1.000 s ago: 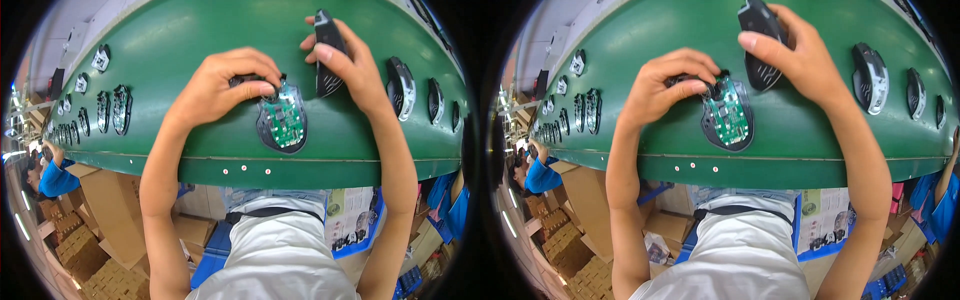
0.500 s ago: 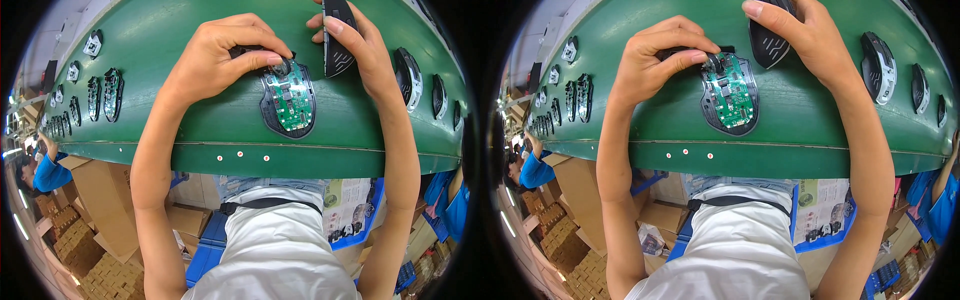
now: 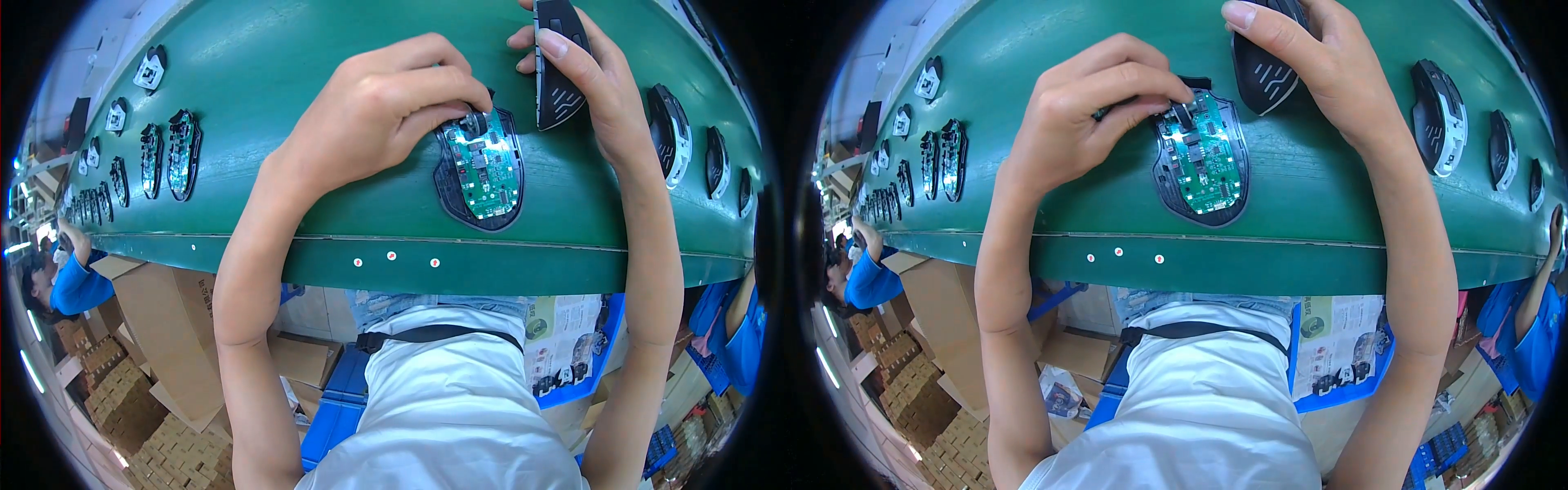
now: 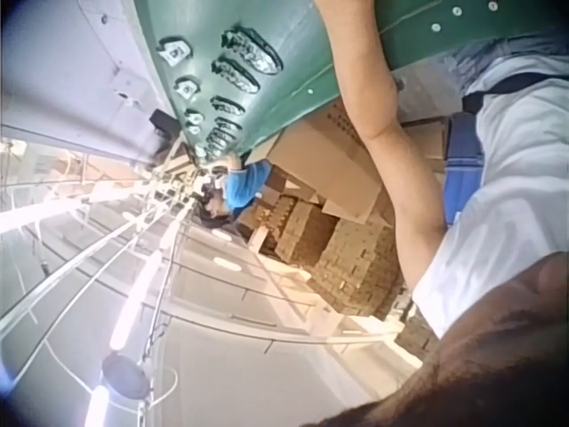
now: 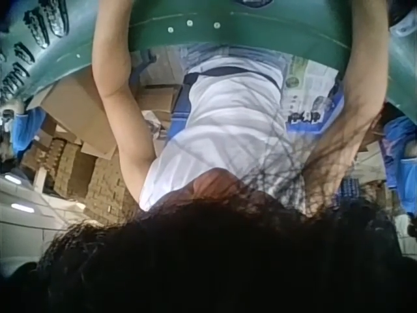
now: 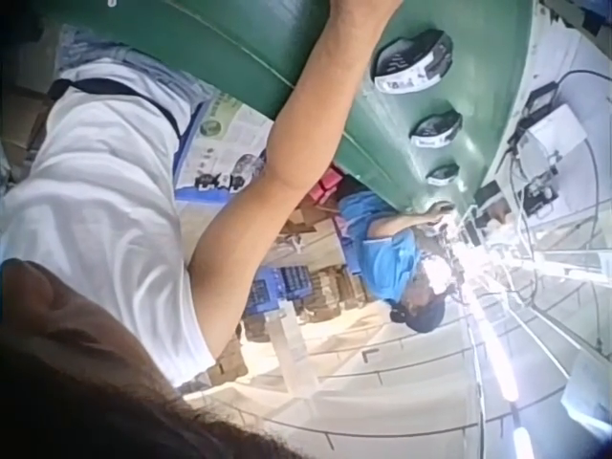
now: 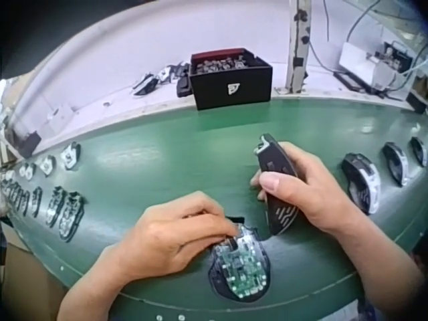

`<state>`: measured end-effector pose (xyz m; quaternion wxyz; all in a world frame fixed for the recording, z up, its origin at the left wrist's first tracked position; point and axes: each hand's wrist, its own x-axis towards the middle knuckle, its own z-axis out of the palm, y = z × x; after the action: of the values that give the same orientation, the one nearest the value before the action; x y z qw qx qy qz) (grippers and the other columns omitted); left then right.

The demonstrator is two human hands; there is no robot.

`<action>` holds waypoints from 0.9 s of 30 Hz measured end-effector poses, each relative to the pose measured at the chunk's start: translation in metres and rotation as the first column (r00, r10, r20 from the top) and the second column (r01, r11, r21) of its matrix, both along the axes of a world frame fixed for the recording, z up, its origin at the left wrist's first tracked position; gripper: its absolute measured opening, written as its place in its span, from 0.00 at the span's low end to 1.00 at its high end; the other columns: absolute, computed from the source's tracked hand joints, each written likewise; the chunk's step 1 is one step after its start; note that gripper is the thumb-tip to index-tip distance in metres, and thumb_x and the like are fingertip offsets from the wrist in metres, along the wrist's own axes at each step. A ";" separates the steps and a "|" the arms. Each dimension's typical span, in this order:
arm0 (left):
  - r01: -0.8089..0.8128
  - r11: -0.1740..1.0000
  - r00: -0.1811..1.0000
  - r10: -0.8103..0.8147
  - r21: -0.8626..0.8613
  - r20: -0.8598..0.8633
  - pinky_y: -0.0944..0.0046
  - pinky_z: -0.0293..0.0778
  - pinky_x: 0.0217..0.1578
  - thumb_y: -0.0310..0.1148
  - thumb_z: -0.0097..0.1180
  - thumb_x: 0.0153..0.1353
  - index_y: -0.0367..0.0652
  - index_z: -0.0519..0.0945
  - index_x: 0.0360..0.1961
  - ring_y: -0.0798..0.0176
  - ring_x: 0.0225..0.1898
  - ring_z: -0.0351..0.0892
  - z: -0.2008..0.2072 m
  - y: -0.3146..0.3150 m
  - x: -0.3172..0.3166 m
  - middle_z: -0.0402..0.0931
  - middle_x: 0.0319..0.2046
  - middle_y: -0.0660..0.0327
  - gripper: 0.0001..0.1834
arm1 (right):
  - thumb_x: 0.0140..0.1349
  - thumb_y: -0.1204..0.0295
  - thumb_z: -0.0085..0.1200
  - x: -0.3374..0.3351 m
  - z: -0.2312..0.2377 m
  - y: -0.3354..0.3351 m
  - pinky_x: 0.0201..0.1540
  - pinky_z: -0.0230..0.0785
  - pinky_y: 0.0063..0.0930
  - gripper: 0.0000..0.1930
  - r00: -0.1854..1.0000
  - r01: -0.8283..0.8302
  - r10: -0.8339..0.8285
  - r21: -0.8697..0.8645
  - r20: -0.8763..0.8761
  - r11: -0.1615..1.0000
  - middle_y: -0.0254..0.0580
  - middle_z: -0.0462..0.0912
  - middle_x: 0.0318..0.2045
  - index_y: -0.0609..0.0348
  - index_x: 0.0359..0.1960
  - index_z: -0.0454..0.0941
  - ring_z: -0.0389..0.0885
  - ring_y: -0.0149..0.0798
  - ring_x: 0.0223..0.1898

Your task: The person assembles computer mice along a conveyor belt by taking scroll wheels from a box, inserting them onto the mouse bases, and attaching top covers onto the mouse bodies by hand.

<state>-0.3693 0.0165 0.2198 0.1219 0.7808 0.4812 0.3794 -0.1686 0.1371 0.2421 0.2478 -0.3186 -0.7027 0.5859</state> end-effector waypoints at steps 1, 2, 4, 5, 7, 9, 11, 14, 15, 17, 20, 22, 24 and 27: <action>0.001 0.999 1.000 0.000 0.033 -0.009 0.64 0.76 0.34 0.19 0.64 0.52 0.41 0.85 0.36 0.59 0.34 0.81 -0.003 0.000 0.002 0.78 0.34 0.59 0.10 | 0.62 0.58 0.57 0.001 0.000 0.000 0.44 0.71 0.25 0.25 1.000 0.000 0.000 -0.002 0.008 1.000 0.41 0.80 0.38 0.66 0.52 0.71 0.78 0.30 0.38; 0.001 0.998 1.000 0.000 0.067 -0.017 0.64 0.76 0.33 0.19 0.64 0.51 0.41 0.85 0.36 0.59 0.33 0.81 -0.005 0.001 0.003 0.78 0.34 0.59 0.11 | 0.62 0.58 0.57 0.000 0.000 0.000 0.44 0.71 0.25 0.25 1.000 -0.001 0.001 -0.002 0.008 1.000 0.41 0.80 0.38 0.66 0.52 0.71 0.78 0.30 0.38; -0.031 0.995 0.997 0.038 0.098 -0.066 0.64 0.77 0.32 0.19 0.64 0.51 0.42 0.85 0.36 0.59 0.33 0.81 -0.005 0.002 0.001 0.79 0.34 0.60 0.11 | 0.62 0.58 0.57 0.000 0.000 0.000 0.44 0.71 0.24 0.25 1.000 0.004 -0.004 -0.002 -0.010 1.000 0.41 0.80 0.38 0.66 0.53 0.71 0.78 0.30 0.38; -0.061 0.990 0.991 0.076 0.130 -0.113 0.63 0.77 0.31 0.19 0.64 0.50 0.43 0.85 0.37 0.59 0.32 0.81 -0.004 0.002 0.000 0.79 0.34 0.60 0.12 | 0.62 0.58 0.57 0.000 -0.001 0.000 0.44 0.71 0.24 0.25 1.000 0.004 -0.004 -0.003 -0.009 1.000 0.41 0.80 0.38 0.66 0.53 0.71 0.78 0.30 0.38; -0.066 0.985 0.985 0.090 0.158 -0.149 0.63 0.77 0.31 0.20 0.65 0.50 0.44 0.85 0.36 0.59 0.32 0.81 -0.005 0.001 -0.001 0.79 0.34 0.61 0.12 | 0.62 0.58 0.57 -0.001 -0.002 0.001 0.45 0.70 0.24 0.25 1.000 -0.004 0.005 0.014 -0.020 1.000 0.41 0.80 0.38 0.66 0.53 0.71 0.78 0.30 0.38; -0.071 0.980 0.977 0.106 0.188 -0.183 0.63 0.77 0.31 0.20 0.65 0.50 0.45 0.86 0.36 0.59 0.31 0.81 -0.005 0.000 -0.002 0.78 0.34 0.61 0.12 | 0.62 0.58 0.57 -0.003 -0.001 -0.001 0.45 0.70 0.24 0.25 1.000 0.004 -0.004 0.007 -0.017 1.000 0.40 0.80 0.38 0.66 0.52 0.71 0.77 0.30 0.38; -0.058 0.970 0.958 0.120 0.237 -0.260 0.62 0.77 0.30 0.22 0.64 0.49 0.47 0.86 0.36 0.58 0.31 0.81 -0.006 -0.001 -0.001 0.78 0.33 0.62 0.12 | 0.62 0.59 0.57 -0.004 -0.001 -0.002 0.45 0.70 0.23 0.25 1.000 0.014 -0.014 0.001 -0.012 1.000 0.40 0.80 0.38 0.67 0.52 0.71 0.77 0.29 0.38; -0.044 0.962 0.952 0.123 0.271 -0.281 0.63 0.77 0.30 0.22 0.64 0.49 0.46 0.86 0.35 0.59 0.31 0.81 -0.006 -0.001 -0.001 0.78 0.33 0.62 0.11 | 0.62 0.58 0.58 -0.005 0.000 -0.003 0.44 0.69 0.23 0.25 1.000 0.031 -0.031 0.014 0.003 0.999 0.40 0.80 0.38 0.67 0.52 0.72 0.77 0.29 0.38; -0.046 0.961 0.953 0.124 0.272 -0.277 0.63 0.77 0.30 0.22 0.64 0.49 0.46 0.86 0.35 0.59 0.31 0.81 -0.006 -0.002 -0.001 0.78 0.33 0.62 0.11 | 0.62 0.58 0.58 -0.005 0.000 -0.004 0.44 0.69 0.22 0.25 0.999 0.036 -0.037 0.018 0.014 0.999 0.39 0.80 0.37 0.67 0.52 0.72 0.77 0.29 0.38; -0.046 0.969 0.955 0.114 0.243 -0.272 0.63 0.78 0.30 0.23 0.64 0.48 0.46 0.86 0.36 0.59 0.32 0.81 -0.005 -0.004 -0.002 0.78 0.33 0.63 0.12 | 0.61 0.58 0.59 -0.007 0.001 -0.006 0.44 0.69 0.22 0.25 0.999 0.041 -0.041 0.021 0.028 0.999 0.39 0.79 0.37 0.67 0.51 0.72 0.76 0.28 0.37; -0.024 0.959 0.930 0.125 0.282 -0.344 0.63 0.78 0.32 0.24 0.63 0.48 0.44 0.85 0.36 0.60 0.34 0.81 -0.002 -0.005 -0.003 0.78 0.33 0.62 0.12 | 0.61 0.58 0.59 -0.010 0.003 -0.009 0.43 0.68 0.21 0.25 0.999 0.024 -0.025 0.011 0.036 1.000 0.38 0.79 0.37 0.67 0.51 0.72 0.76 0.27 0.37; -0.018 0.957 0.925 0.125 0.290 -0.358 0.63 0.78 0.33 0.25 0.62 0.47 0.44 0.84 0.37 0.60 0.34 0.81 -0.002 -0.005 -0.002 0.78 0.34 0.62 0.13 | 0.61 0.59 0.59 -0.011 0.003 -0.010 0.43 0.67 0.20 0.25 0.998 0.060 -0.060 0.008 0.023 0.998 0.37 0.79 0.37 0.68 0.52 0.72 0.75 0.27 0.37; -0.009 0.954 0.920 0.125 0.299 -0.372 0.63 0.78 0.33 0.25 0.61 0.47 0.43 0.84 0.37 0.60 0.34 0.80 0.000 -0.005 -0.002 0.77 0.34 0.62 0.13 | 0.61 0.59 0.59 -0.012 0.003 -0.010 0.43 0.67 0.20 0.26 0.998 0.055 -0.055 0.016 0.023 0.998 0.37 0.79 0.36 0.68 0.52 0.72 0.75 0.27 0.37; -0.039 0.960 0.892 0.159 0.277 -0.424 0.63 0.78 0.34 0.24 0.59 0.46 0.41 0.83 0.36 0.60 0.34 0.79 0.001 -0.008 -0.001 0.77 0.34 0.62 0.13 | 0.61 0.60 0.60 -0.012 0.008 -0.011 0.45 0.67 0.20 0.26 0.996 0.060 -0.061 0.010 0.066 0.998 0.37 0.78 0.37 0.68 0.54 0.71 0.75 0.27 0.39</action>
<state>-0.3706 0.0088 0.2212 -0.1140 0.8297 0.4816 0.2581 -0.1810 0.1262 0.2502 0.2431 -0.3580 -0.7030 0.5643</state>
